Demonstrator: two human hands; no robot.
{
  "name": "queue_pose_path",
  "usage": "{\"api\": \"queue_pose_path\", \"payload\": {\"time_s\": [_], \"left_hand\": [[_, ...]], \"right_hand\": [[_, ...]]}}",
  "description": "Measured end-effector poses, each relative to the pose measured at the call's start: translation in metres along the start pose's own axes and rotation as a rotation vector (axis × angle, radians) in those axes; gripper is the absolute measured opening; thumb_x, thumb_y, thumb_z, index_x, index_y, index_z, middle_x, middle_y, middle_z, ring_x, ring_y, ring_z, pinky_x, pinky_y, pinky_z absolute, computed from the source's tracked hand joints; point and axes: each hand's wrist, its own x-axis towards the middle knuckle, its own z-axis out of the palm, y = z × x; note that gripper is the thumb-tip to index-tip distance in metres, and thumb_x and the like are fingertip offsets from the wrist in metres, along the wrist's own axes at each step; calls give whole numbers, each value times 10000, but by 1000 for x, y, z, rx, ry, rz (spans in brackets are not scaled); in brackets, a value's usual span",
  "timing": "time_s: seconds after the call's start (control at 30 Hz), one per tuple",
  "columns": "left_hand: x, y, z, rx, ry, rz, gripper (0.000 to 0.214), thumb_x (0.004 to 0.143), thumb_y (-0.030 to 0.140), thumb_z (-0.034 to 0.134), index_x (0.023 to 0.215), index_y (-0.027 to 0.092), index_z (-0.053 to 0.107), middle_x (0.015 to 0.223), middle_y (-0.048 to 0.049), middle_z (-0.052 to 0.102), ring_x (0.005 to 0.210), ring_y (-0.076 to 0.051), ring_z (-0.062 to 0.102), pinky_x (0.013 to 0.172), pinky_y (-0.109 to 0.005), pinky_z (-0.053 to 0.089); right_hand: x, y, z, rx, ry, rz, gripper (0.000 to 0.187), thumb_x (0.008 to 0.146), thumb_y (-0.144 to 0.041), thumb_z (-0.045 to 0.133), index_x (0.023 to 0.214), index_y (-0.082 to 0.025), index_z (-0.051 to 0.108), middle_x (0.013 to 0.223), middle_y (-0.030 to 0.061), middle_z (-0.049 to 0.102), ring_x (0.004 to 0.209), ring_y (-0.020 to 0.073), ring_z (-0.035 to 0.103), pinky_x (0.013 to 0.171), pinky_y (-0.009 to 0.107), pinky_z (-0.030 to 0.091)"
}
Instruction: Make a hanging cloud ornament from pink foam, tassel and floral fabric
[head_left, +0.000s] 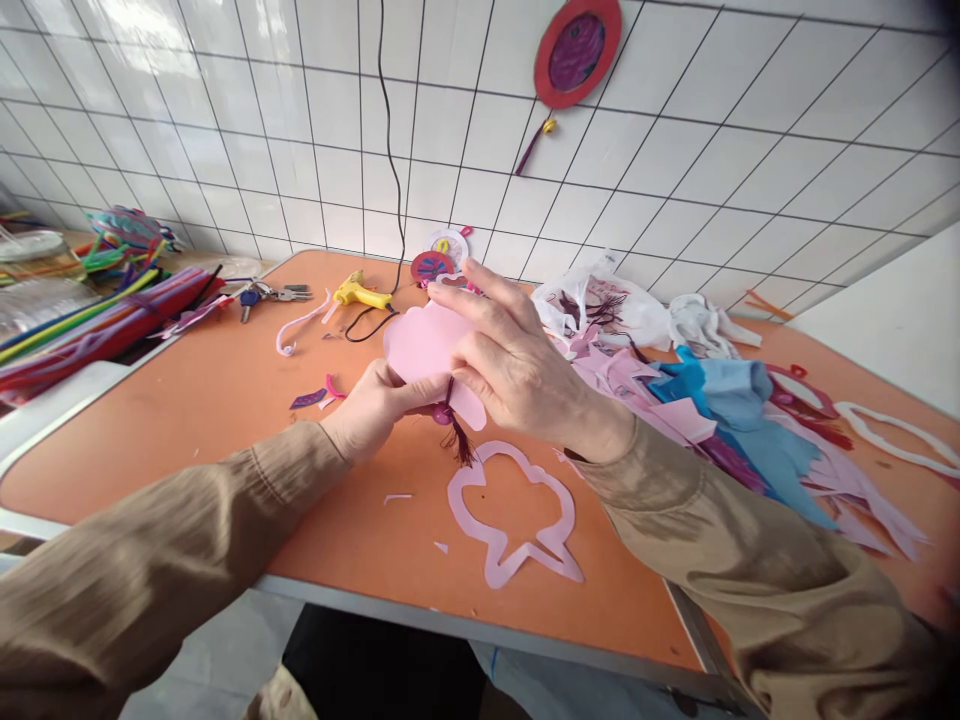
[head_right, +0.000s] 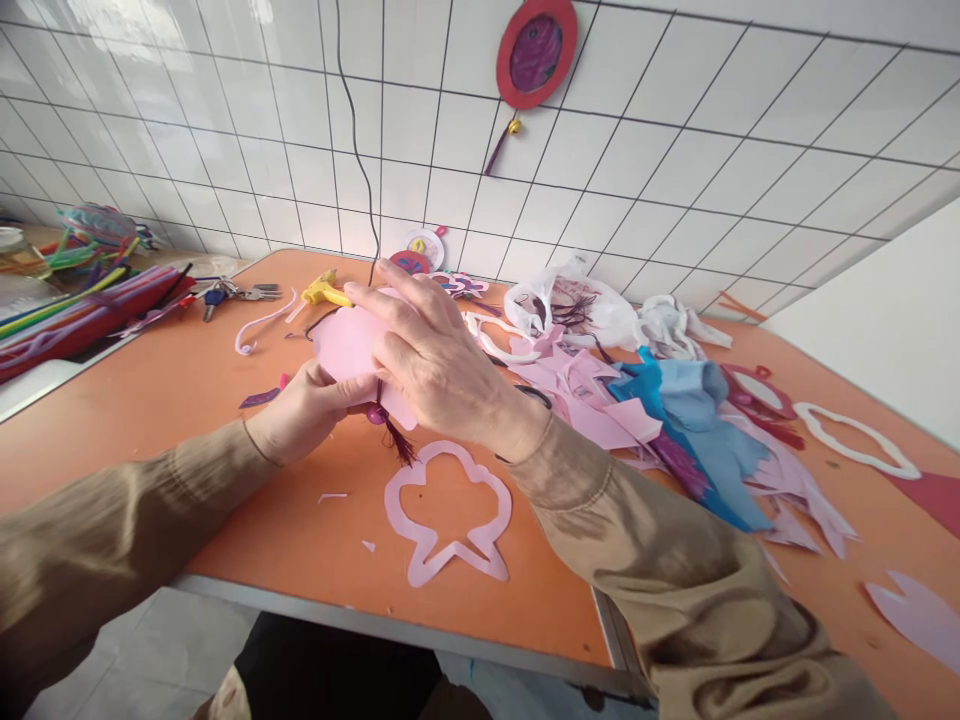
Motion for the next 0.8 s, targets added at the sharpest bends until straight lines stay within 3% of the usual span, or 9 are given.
{"api": "queue_pose_path", "payload": {"time_s": [0.33,0.53,0.8], "left_hand": [[2,-1,1,-106,-24,-40,331,731,453,851,850,152,781,827,-69,740,707,-175,660,736,-346,552],[2,-1,2,-112,30,-9,325,723,453,858,796,153,757,803,-48,688,704,-155,609,725,-326,518],[2,0,5,-127,15,-7,388,694,483,873,868,149,779,857,-77,712,810,-194,641,713,-321,516]], "right_hand": [[-3,6,6,-79,67,-90,124,963,-230,524,845,-258,555,1493,37,557,1488,279,389,1193,569,396],[2,-2,-1,-30,-56,45,152,973,-270,494,971,-322,637,1479,-42,568,1517,278,348,1234,597,341],[3,-2,-1,-11,-50,45,179,963,-268,486,1026,-333,640,1478,-43,572,1512,285,361,1238,590,333]]}}
